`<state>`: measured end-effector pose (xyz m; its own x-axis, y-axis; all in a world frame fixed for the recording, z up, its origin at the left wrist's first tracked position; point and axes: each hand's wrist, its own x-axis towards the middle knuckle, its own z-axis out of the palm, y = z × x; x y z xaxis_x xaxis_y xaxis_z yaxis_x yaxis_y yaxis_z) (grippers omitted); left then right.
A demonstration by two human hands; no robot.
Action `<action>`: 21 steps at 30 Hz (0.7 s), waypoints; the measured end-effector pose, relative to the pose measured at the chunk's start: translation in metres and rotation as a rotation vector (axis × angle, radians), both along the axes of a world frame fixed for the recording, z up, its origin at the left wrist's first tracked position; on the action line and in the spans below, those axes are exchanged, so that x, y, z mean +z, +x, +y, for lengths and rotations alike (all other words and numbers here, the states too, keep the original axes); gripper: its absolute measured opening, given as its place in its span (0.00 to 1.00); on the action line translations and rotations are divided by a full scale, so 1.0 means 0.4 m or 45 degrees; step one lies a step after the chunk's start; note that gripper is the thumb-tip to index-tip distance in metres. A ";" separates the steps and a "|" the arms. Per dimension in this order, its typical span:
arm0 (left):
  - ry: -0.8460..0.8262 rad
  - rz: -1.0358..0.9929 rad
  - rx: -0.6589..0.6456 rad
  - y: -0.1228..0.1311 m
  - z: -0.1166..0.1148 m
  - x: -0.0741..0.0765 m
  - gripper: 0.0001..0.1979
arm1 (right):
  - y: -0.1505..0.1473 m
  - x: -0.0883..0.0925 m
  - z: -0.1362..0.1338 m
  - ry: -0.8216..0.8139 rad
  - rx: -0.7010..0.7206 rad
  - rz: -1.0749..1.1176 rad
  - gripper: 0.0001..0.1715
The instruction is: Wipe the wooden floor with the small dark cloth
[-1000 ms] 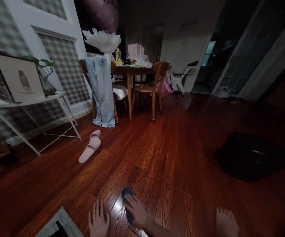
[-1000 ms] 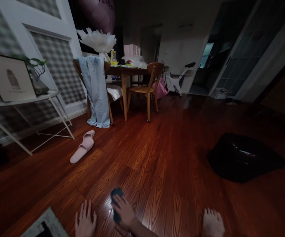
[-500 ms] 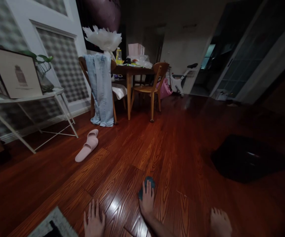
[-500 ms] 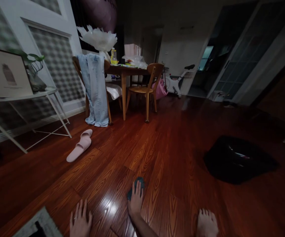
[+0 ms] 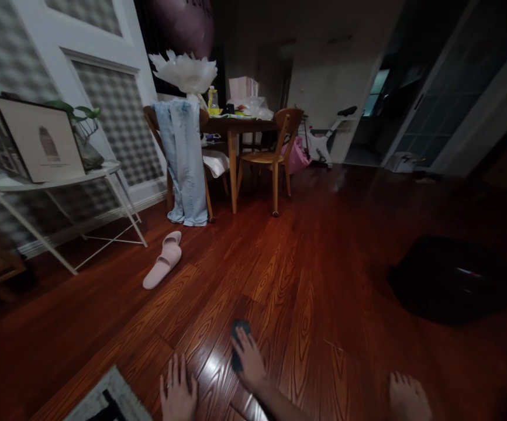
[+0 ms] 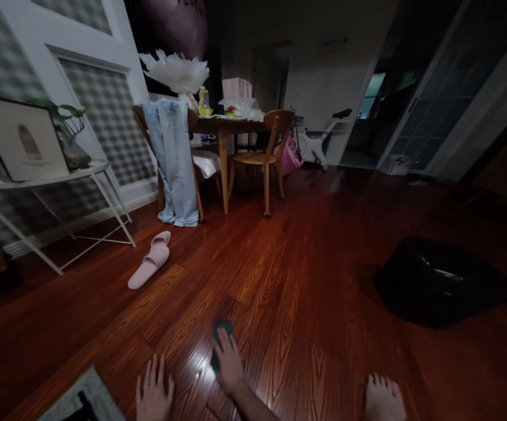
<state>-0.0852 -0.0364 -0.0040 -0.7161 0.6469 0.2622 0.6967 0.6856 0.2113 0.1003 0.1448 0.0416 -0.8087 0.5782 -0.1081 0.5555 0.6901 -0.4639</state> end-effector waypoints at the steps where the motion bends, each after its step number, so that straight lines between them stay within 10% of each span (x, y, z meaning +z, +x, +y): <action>1: 0.005 0.000 0.005 0.002 0.000 0.000 0.34 | 0.025 0.002 0.047 0.042 -0.148 -0.041 0.48; 6: 0.009 0.007 0.012 0.011 0.000 0.007 0.35 | 0.187 -0.018 0.215 0.232 -0.696 -0.159 0.44; 12: 0.007 -0.010 0.025 0.014 0.001 0.002 0.34 | 0.193 -0.087 0.165 0.357 -0.823 -0.013 0.51; 15: 0.018 0.003 0.019 0.015 0.001 0.003 0.34 | 0.113 -0.073 0.065 0.239 -0.640 -0.063 0.51; 21: 0.004 -0.003 0.015 0.016 -0.001 0.015 0.33 | -0.004 0.014 -0.150 -0.125 0.288 0.043 0.53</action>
<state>-0.0789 -0.0369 0.0020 -0.7241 0.6378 0.2624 0.6882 0.6930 0.2147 0.0985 0.0850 0.0470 -0.9205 0.3700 -0.1256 0.3749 0.7459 -0.5505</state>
